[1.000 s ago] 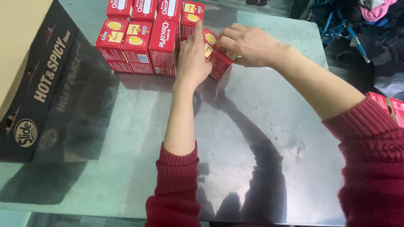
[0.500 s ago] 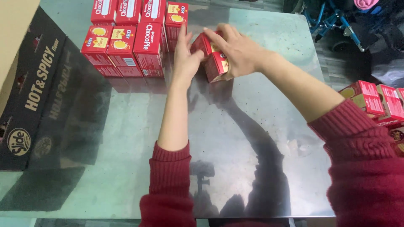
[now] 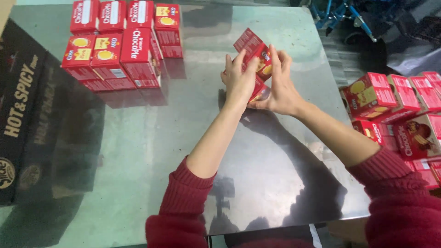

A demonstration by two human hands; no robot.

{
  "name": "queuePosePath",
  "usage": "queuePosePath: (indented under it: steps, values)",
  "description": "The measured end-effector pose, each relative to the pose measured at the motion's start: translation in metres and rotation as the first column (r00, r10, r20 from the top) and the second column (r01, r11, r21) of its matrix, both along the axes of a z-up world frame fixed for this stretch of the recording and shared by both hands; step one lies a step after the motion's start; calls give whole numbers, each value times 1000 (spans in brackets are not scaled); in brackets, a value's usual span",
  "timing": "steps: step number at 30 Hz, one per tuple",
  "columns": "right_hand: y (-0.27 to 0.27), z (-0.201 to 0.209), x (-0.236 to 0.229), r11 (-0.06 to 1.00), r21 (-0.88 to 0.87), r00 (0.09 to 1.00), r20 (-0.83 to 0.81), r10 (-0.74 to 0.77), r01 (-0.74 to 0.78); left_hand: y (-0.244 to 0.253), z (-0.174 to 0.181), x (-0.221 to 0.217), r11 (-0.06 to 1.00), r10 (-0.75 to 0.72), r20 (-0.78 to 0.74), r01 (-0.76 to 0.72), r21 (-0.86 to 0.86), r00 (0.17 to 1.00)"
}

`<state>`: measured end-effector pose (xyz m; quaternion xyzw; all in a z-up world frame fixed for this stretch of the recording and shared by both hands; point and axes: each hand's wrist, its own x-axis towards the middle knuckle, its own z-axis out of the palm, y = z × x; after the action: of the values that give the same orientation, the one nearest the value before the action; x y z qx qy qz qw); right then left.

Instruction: Packing small red snack boxes into a larger cardboard shipping box on a table and then on the floor.

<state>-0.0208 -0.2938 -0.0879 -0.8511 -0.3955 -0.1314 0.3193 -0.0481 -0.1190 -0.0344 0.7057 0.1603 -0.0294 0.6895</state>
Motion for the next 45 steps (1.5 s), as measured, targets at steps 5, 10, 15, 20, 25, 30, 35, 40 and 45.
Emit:
queuePosePath:
  steps: [5, 10, 15, 20, 25, 30, 35, 40, 45]
  values:
    - [-31, -5, -6, 979, 124, 959, -251, -129, 164, -22, -70, 14, 964, -144, 360, 49, 260, 922]
    - [-56, -11, 22, 914, 257, 877, -448, -174, 313, -25, -112, 24, 982, -65, 450, -22, 186, 890]
    - [-55, -25, 50, 809, 329, 781, -579, -235, 487, -23, -96, 10, 987, 124, 211, -143, 77, 969]
    - [-22, 9, 11, 763, 387, 690, -717, -105, 518, -38, -29, -32, 990, 98, 119, -85, -110, 988]
    - [-14, 10, -7, 761, 352, 651, -750, -120, 545, -42, -43, -25, 981, 69, 137, -43, -190, 988]
    - [-26, 22, -50, 807, 368, 699, -711, -77, 463, -44, -73, -12, 903, 232, 167, -148, -403, 958]
    - [-67, 27, -94, 771, 486, 791, -611, -38, 412, -79, -25, -76, 943, 102, 251, -12, -334, 963]
    - [-134, 38, -140, 768, 501, 857, -501, -118, 398, -120, -55, -83, 879, -67, 341, 217, -424, 938]
    - [-224, 46, -180, 712, 400, 796, -470, -382, 577, -202, -27, -115, 741, -312, 316, 438, -510, 896]
